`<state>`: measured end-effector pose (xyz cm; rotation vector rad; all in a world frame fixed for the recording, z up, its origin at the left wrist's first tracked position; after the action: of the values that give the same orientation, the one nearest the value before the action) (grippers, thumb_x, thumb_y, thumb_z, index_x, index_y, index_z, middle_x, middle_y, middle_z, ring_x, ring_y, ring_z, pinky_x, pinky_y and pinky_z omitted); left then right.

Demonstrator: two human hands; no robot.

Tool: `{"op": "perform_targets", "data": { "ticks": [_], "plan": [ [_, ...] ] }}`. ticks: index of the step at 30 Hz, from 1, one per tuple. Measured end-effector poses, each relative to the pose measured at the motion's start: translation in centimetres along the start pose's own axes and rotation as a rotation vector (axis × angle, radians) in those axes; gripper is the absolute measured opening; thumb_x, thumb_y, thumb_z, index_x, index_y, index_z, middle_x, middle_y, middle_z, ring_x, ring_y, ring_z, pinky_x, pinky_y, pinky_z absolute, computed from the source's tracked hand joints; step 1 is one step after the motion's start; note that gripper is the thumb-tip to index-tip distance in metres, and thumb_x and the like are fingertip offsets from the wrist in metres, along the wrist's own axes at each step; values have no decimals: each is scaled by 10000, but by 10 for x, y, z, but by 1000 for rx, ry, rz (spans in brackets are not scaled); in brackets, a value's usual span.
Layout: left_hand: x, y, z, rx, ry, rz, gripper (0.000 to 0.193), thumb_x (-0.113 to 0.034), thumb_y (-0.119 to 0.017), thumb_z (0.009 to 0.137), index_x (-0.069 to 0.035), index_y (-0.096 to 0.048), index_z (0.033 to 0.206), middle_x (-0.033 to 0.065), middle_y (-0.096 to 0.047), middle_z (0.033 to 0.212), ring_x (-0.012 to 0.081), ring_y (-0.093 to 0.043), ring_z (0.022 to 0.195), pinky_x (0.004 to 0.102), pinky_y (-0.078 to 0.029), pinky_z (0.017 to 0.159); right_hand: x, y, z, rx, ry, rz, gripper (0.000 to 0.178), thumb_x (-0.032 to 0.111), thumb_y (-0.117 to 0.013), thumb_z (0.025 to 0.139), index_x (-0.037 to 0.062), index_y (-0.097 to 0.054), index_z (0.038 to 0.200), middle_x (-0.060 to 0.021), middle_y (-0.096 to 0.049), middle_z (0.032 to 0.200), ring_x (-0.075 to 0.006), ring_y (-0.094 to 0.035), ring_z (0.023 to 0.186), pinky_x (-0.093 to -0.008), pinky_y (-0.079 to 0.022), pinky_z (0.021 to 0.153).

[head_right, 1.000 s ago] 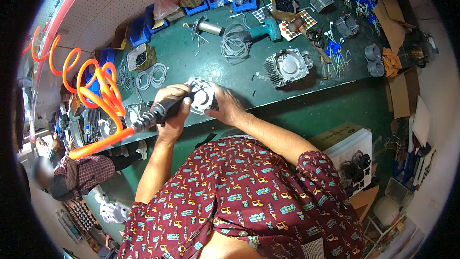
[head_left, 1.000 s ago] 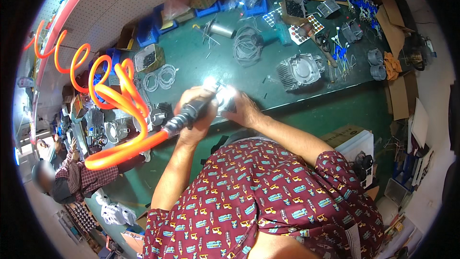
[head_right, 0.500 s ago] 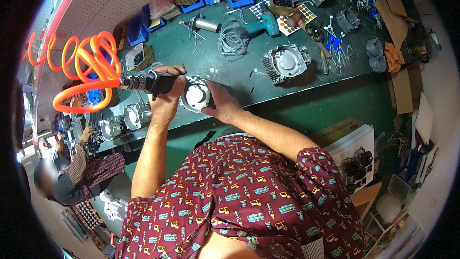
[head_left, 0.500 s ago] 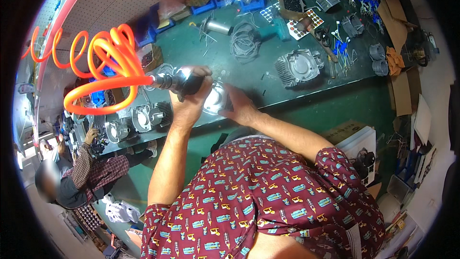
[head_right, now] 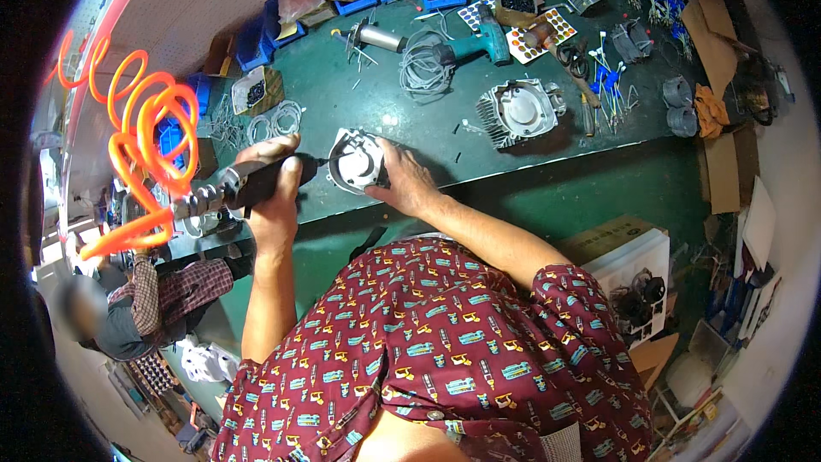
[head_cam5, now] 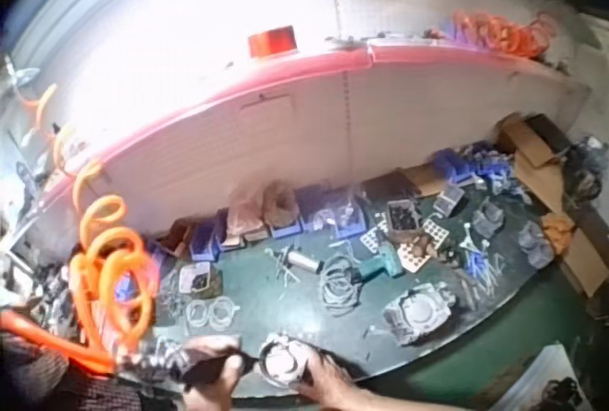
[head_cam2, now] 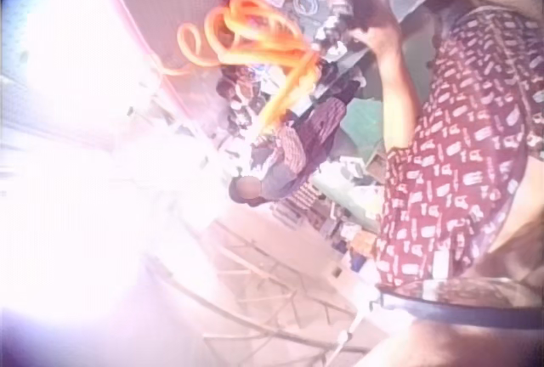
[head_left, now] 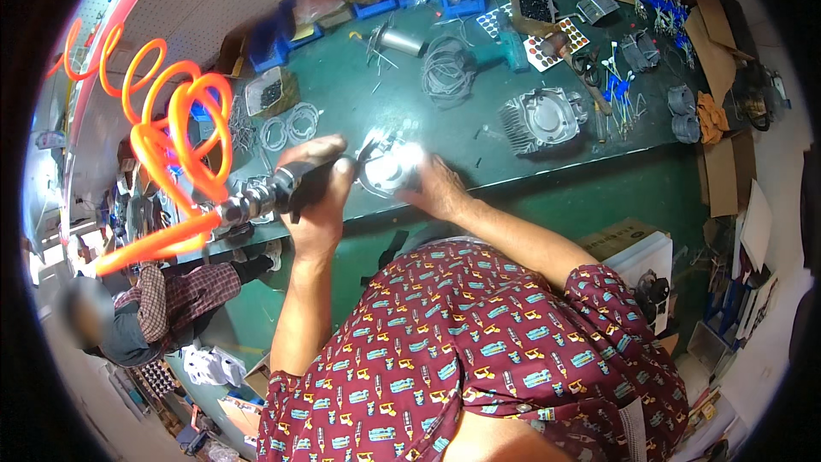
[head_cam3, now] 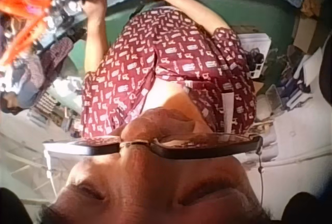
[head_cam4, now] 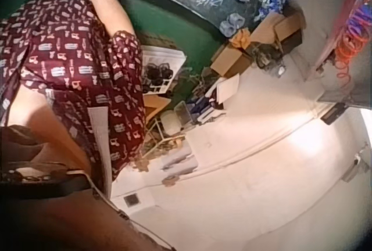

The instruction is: The person assembles small electronic components on a workbench. They use a power drill to fasten parts, then connect wires to a circular component and secure them with pliers. The person handles multiple similar units sequentially.

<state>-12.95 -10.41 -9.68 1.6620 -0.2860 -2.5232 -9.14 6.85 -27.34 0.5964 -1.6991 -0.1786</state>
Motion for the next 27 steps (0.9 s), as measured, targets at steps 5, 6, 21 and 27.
{"op": "perform_targets", "data": {
  "ticks": [5, 6, 21, 27],
  "plan": [
    [15, 31, -48, -92, 8, -11, 264, 41, -676, 876, 13, -565, 1114, 175, -656, 1109, 276, -665, 1041, 430, -537, 982, -2, -2, -4, -49, 31, 0, 959, 349, -811, 792, 90, -254, 1528, -261, -494, 1396, -429, -485, 1300, -536, -426, 1061],
    [19, 31, -54, -133, 7, -84, 270, 36, -671, 882, 13, -553, 1124, 174, -654, 1113, 279, -664, 1055, 433, -535, 986, -3, -1, -4, -51, 28, -10, 957, 346, -809, 793, 84, -253, 1527, -261, -494, 1395, -428, -484, 1300, -534, -424, 1064],
    [18, 27, -69, -225, 29, -25, 268, 14, -683, 891, -8, -553, 1125, 159, -657, 1104, 255, -653, 1057, 414, -537, 970, -5, -1, -5, -105, 101, -56, 945, 333, -779, 803, 84, -249, 1544, -252, -503, 1386, -403, -503, 1300, -481, -424, 1089],
    [8, 20, -50, 32, 195, 9, 255, 57, -695, 844, -17, -591, 1064, 138, -676, 1145, 228, -639, 1081, 421, -482, 1048, -2, 2, -6, -35, 41, -57, 987, 342, -810, 797, 36, -230, 1535, -268, -449, 1438, -406, -446, 1352, -490, -389, 1111]
  ]
}}
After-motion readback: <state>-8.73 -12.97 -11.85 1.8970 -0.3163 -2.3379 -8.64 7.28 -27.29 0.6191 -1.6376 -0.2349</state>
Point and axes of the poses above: each hand's wrist, its own z-axis towards the middle knuckle, its own y-axis out of the back of the hand, x = y × z, the point moved 3 cm from there along z, towards the middle knuckle
